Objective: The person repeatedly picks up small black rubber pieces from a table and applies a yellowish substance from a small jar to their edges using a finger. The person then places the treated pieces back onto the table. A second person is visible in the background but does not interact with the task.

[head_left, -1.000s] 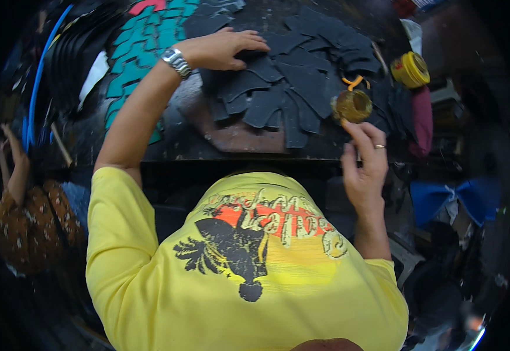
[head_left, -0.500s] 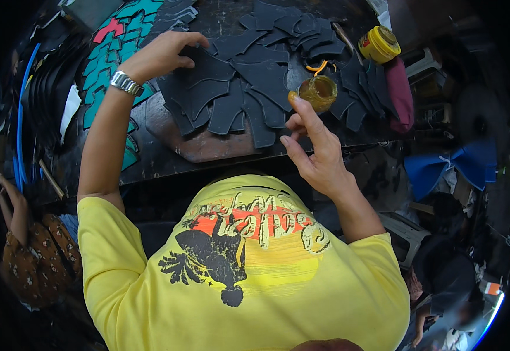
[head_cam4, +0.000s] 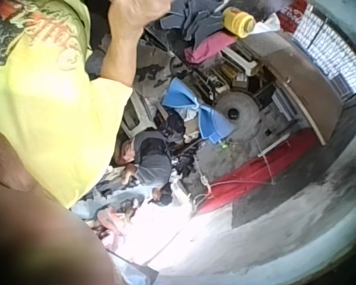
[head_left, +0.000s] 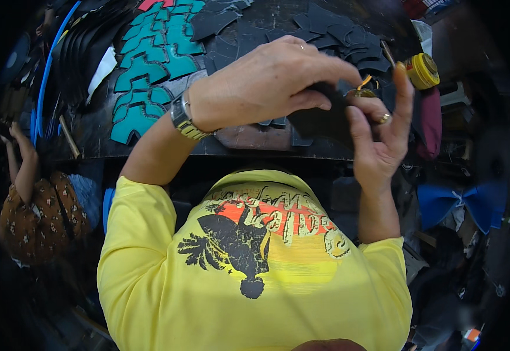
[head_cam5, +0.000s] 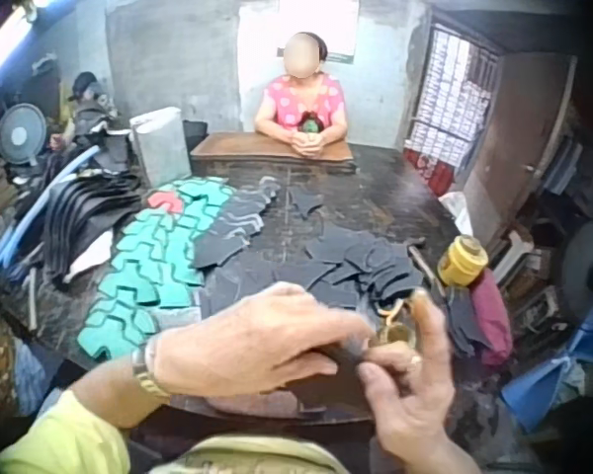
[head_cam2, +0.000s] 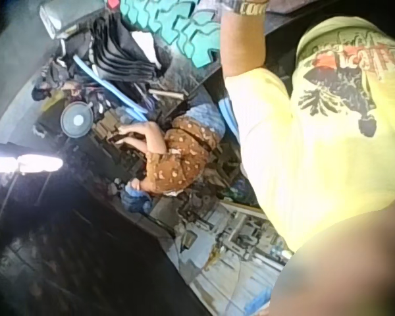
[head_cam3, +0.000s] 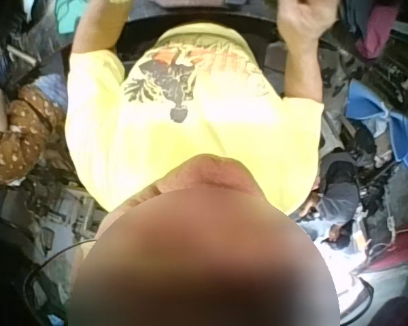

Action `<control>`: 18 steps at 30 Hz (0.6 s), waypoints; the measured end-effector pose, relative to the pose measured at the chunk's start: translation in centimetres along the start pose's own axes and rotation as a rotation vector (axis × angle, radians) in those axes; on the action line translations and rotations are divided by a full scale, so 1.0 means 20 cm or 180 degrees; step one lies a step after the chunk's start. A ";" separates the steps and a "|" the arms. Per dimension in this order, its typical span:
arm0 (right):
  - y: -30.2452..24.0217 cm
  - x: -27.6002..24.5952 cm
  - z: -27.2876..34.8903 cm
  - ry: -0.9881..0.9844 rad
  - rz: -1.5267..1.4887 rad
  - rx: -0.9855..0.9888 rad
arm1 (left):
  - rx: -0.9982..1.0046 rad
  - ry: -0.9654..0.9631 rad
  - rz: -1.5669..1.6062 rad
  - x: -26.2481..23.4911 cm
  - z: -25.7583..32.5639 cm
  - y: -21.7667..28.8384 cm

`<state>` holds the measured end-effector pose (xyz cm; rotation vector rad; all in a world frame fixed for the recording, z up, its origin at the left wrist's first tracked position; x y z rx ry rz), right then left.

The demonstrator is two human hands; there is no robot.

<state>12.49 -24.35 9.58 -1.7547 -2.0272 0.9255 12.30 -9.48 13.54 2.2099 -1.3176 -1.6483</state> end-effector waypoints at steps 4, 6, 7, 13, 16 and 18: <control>0.15 -0.47 0.05 0.0801 0.0753 0.0293 | -0.0854 0.0835 0.0502 -0.17 0.08 -0.42; 0.28 -0.75 0.08 0.1120 0.0986 0.0425 | -0.1993 0.0901 0.0227 -0.19 0.21 -0.72; 0.35 -0.89 0.12 0.1353 0.1182 0.0558 | -0.1947 0.0800 -0.0037 -0.16 0.24 -0.76; 0.46 -0.98 0.13 0.0389 0.3567 0.0358 | -0.2296 0.0380 -0.1546 0.06 0.35 -0.89; 0.35 -0.81 0.08 0.0551 0.2866 0.0048 | -0.2409 0.0422 -0.1382 0.08 0.35 -0.89; 0.25 -0.65 0.04 0.0575 0.2214 -0.0145 | -0.2515 0.0471 -0.0908 0.08 0.35 -0.90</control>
Point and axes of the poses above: each hand's wrist, its own z-axis away from the middle knuckle, its own x-axis out of the palm, y = z × x, the point moved 10 cm from there along -z, towards the middle knuckle, and after that the axes turned 15 degrees about -x, right-handed, at the moved point
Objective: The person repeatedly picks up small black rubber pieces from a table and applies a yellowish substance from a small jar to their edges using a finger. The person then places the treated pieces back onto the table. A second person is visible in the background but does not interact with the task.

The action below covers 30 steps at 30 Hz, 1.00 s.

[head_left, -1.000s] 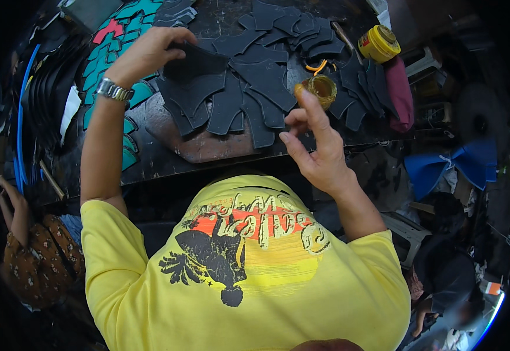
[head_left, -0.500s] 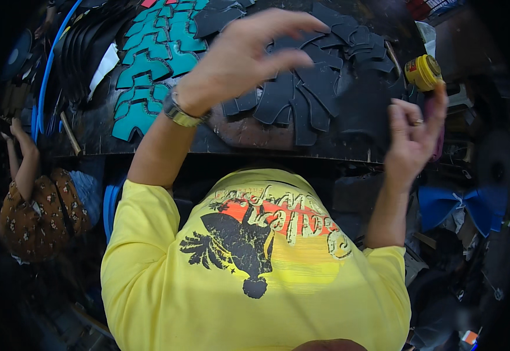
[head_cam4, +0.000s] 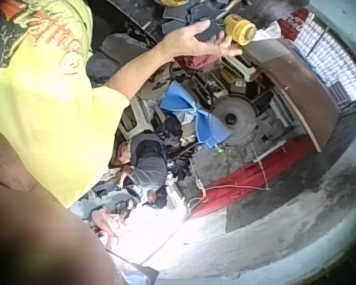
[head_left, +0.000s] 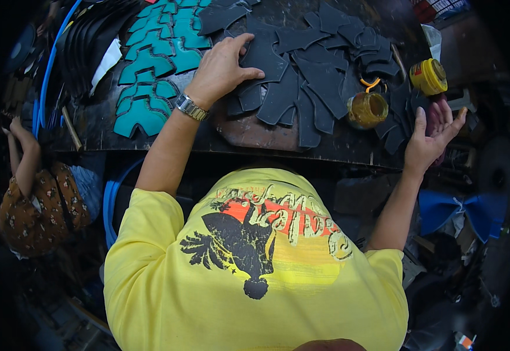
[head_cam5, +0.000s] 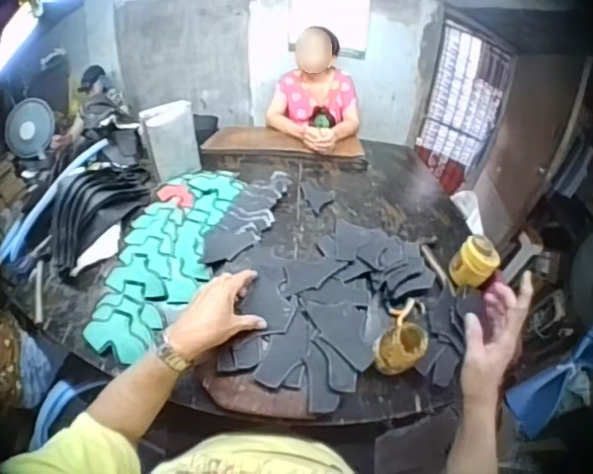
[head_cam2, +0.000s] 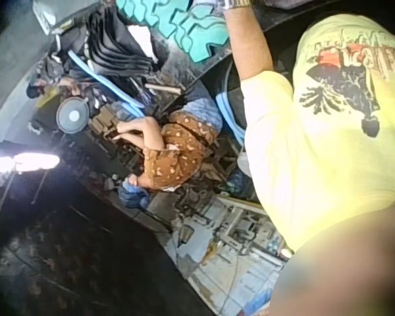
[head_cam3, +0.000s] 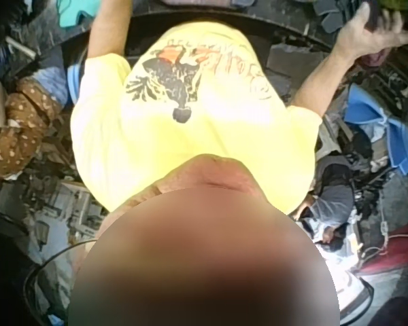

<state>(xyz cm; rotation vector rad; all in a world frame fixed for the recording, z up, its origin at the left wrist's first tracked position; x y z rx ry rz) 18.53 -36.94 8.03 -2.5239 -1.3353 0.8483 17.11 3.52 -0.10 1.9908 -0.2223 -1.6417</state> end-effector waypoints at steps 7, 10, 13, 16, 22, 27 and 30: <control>-0.48 0.22 0.04 -0.0318 -0.1396 -0.0136 | -0.0180 -0.0129 0.1922 -0.10 0.03 -0.01; -0.56 0.35 0.10 -0.0445 -0.2356 0.0328 | -0.0136 -0.0202 0.2770 -0.18 0.11 0.07; -0.60 0.45 0.18 -0.0502 -0.3112 0.0974 | 0.0152 -0.0776 0.3723 -0.13 0.30 0.26; -0.54 0.43 0.20 -0.0628 -0.3217 0.1405 | 0.0136 -0.1606 0.3694 0.04 0.44 0.41; -0.44 0.29 0.13 -0.0684 -0.2879 0.1102 | -0.0031 -0.2020 0.3661 0.17 0.51 0.43; -0.45 0.36 0.31 -0.1177 -0.2848 0.1415 | 0.0281 -0.1885 0.3229 0.19 0.57 0.52; -0.20 0.12 0.20 -0.0346 -0.1958 0.1134 | 0.0415 -0.1368 0.2666 0.11 0.51 0.43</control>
Point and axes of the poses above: each hand's wrist, its own z-axis away from the middle knuckle, its own x-axis out of the palm, y = z × x, the point moved 10 cm from there along -z, towards the middle knuckle, and after that the axes turned 15 degrees about -x, right-handed, at the moved point
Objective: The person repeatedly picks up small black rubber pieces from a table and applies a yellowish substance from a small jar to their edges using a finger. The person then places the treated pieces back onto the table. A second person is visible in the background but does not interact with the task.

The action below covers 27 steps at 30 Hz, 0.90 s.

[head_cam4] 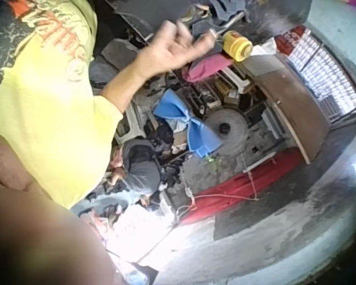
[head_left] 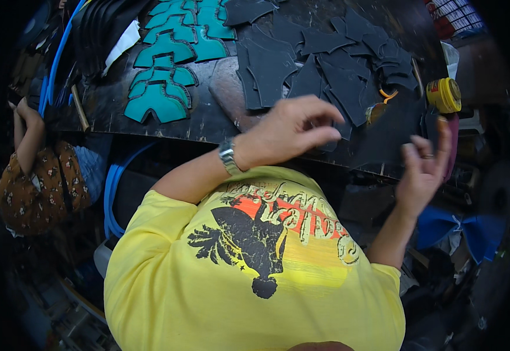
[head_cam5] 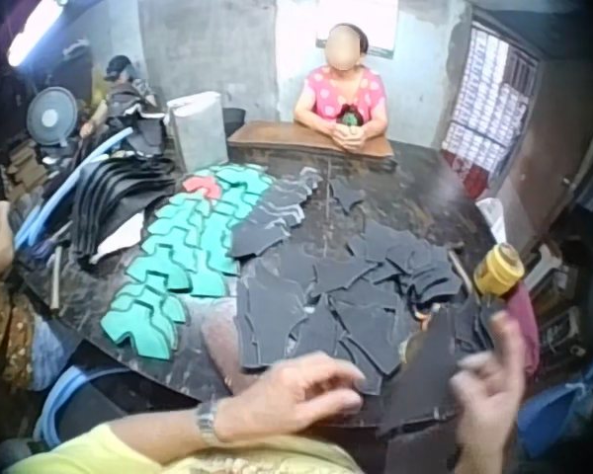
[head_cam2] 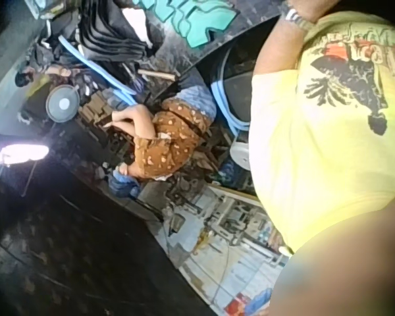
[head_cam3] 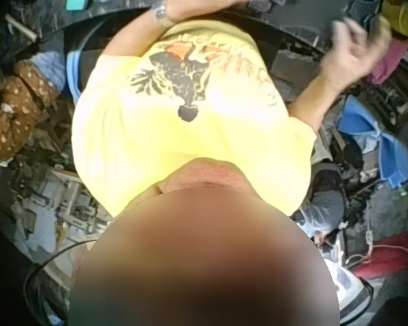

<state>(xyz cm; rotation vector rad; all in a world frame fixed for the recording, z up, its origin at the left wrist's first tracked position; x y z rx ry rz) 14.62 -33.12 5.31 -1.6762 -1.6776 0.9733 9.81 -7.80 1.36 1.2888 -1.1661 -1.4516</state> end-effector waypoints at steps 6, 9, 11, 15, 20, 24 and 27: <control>0.34 -0.69 -0.29 0.0892 0.0411 0.0018 | -0.0059 0.1158 -0.1805 -0.37 -0.06 -0.06; 0.45 -0.75 -0.30 0.0804 0.1749 0.0129 | 0.0117 0.1317 -0.2322 -0.37 -0.08 -0.07; 0.33 -0.63 -0.30 0.0471 0.2956 -0.0353 | 0.0039 0.1210 -0.2315 -0.36 -0.10 -0.11; 0.09 -0.29 -0.25 0.0479 0.1860 -0.0817 | 0.0227 0.1267 -0.2759 -0.34 -0.16 -0.10; -0.17 0.29 -0.05 -0.0692 0.0931 -0.1237 | 0.0149 0.1236 -0.3127 -0.28 -0.26 -0.13; -0.10 0.62 0.14 -0.1756 0.0374 -0.0824 | 0.0128 0.1208 -0.2682 -0.27 -0.27 -0.14; 0.07 0.68 0.20 -0.1823 0.0352 0.0004 | 0.0167 0.1382 -0.2262 -0.34 -0.25 -0.12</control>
Point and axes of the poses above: each hand's wrist, its own z-axis away from the middle knuckle, its own x-axis out of the palm, y = z × x, the point moved 10 cm from there along -z, towards the middle knuckle, and after that the axes turned 15 degrees about -x, right-handed, at the moved point
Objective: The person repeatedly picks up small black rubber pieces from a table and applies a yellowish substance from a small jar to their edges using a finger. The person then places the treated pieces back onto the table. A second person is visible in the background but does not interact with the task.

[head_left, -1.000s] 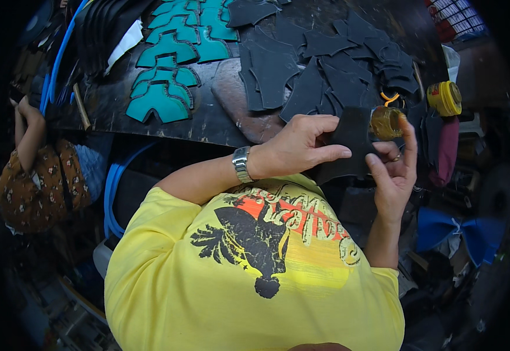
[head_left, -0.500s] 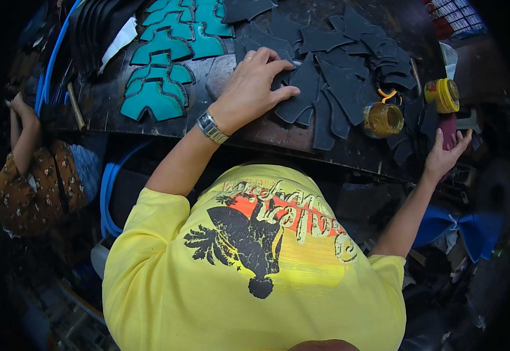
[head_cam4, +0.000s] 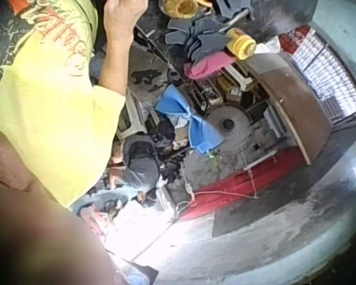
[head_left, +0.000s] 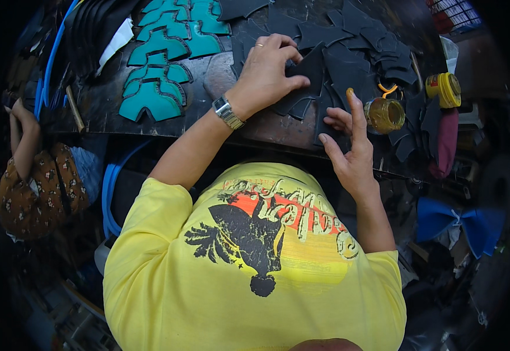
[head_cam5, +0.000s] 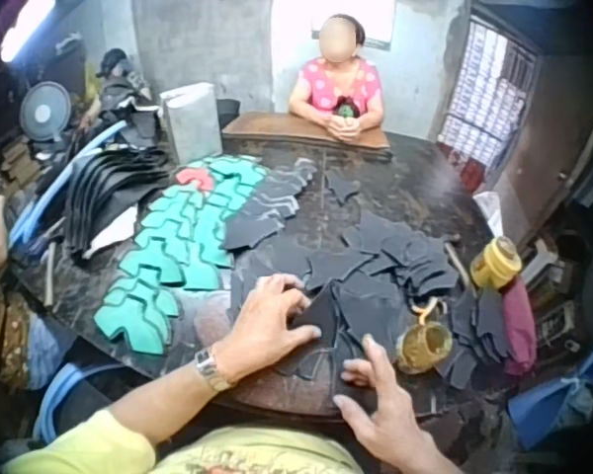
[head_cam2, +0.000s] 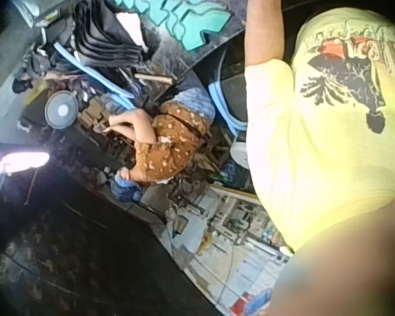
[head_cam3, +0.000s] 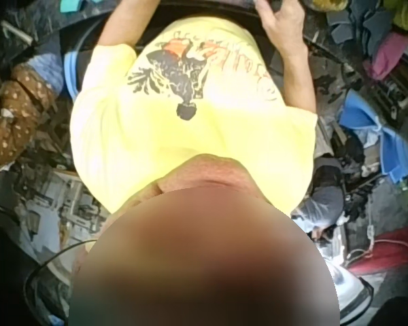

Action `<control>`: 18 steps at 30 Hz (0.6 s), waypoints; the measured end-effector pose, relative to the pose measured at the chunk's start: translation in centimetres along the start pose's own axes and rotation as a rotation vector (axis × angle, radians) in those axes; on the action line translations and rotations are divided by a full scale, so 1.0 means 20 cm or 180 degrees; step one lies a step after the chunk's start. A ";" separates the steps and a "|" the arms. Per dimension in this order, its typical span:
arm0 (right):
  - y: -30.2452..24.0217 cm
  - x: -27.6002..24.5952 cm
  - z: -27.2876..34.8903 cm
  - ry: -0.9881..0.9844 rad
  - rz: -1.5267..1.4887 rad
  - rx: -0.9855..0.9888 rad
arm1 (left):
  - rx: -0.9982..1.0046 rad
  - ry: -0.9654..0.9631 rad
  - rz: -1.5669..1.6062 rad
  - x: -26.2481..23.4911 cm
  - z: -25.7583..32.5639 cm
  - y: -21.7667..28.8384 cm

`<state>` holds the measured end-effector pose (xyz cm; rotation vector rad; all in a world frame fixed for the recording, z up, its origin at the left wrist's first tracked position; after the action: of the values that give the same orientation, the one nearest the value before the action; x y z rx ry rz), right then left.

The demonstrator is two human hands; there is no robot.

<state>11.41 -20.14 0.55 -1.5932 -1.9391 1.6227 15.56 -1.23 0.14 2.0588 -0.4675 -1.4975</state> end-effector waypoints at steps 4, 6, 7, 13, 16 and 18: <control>0.03 -0.03 0.00 0.0252 -0.0347 0.0018 | -0.1076 -0.0480 0.1819 -0.03 -0.01 -0.20; 0.02 -0.04 -0.01 0.0338 -0.0379 -0.0049 | -0.1156 -0.0583 0.2701 -0.05 0.02 -0.21; 0.02 -0.04 -0.01 0.0337 -0.0428 -0.0069 | -0.1348 -0.0697 0.2848 -0.04 0.04 -0.23; 0.02 0.00 -0.04 0.0725 -0.1285 0.0104 | -0.1712 -0.1059 0.3660 0.01 0.12 -0.23; 0.00 0.04 -0.07 0.0703 -0.1767 0.0202 | -0.1648 -0.1224 0.3846 0.03 0.15 -0.18; -0.01 0.07 -0.08 0.0732 -0.2061 0.0313 | -0.1608 -0.1322 0.3946 0.05 0.17 -0.14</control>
<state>11.80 -18.03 0.61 -0.9149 -1.9300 1.1858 12.53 -0.41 -3.17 0.7119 -1.1085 -1.0281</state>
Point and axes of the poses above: each hand's wrist, its own z-axis away from the middle knuckle, its own x-axis out of the palm, y = z × x, the point moved 10 cm from there along -z, towards the middle knuckle, and after that the axes turned 15 degrees about -x, right-handed, at the moved point
